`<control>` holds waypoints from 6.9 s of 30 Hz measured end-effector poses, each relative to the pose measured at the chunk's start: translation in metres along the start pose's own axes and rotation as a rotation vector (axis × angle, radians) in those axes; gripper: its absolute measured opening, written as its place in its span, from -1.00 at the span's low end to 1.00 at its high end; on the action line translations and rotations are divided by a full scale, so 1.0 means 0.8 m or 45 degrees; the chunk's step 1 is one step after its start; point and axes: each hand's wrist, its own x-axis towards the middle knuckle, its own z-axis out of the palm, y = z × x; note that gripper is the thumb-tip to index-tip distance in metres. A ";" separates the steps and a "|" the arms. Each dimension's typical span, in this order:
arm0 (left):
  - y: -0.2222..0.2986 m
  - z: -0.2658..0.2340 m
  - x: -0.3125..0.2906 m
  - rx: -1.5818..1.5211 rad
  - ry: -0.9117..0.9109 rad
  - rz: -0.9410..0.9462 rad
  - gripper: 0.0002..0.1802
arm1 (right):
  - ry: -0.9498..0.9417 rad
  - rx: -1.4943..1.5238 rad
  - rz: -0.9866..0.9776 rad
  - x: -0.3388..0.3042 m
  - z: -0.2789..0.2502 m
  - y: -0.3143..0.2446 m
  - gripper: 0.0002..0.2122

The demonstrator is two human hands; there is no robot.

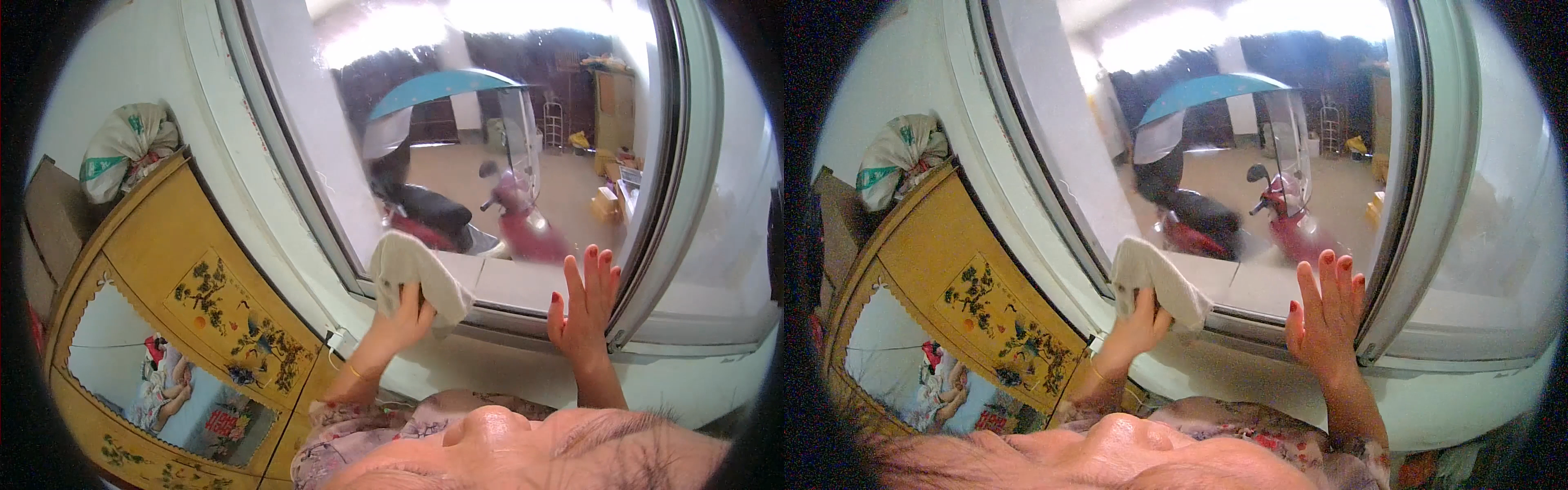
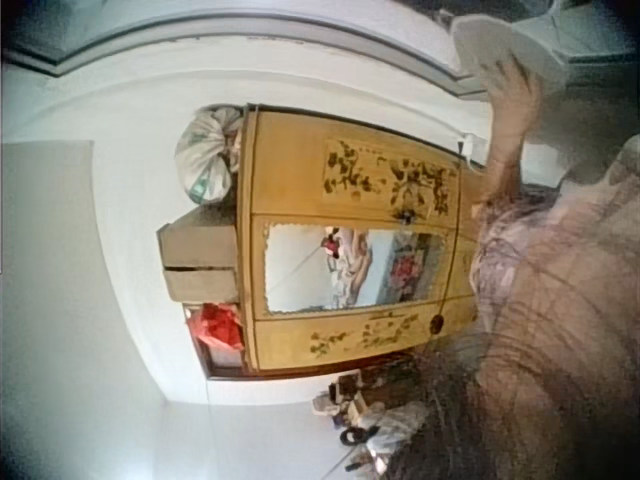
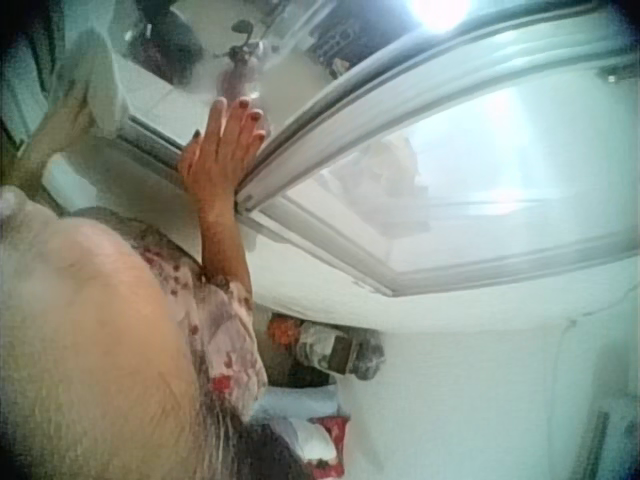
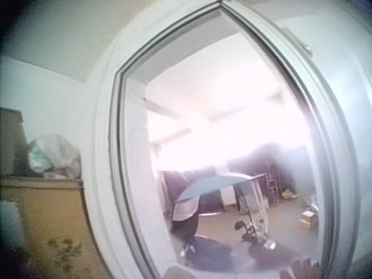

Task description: The person cleans a window pane by wiping across the glass surface with a cloth.

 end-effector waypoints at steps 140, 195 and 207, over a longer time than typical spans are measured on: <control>0.243 -0.205 0.519 0.176 0.740 0.263 -0.51 | -0.008 0.006 -0.114 -0.005 0.005 -0.005 -0.42; 0.152 0.064 0.156 -1.972 -0.402 -0.004 -0.41 | 0.392 0.837 -0.119 0.052 -0.057 -0.058 -0.56; 0.100 0.038 0.094 -0.230 0.285 0.501 -0.57 | 0.209 0.307 0.141 0.005 -0.016 -0.042 -0.54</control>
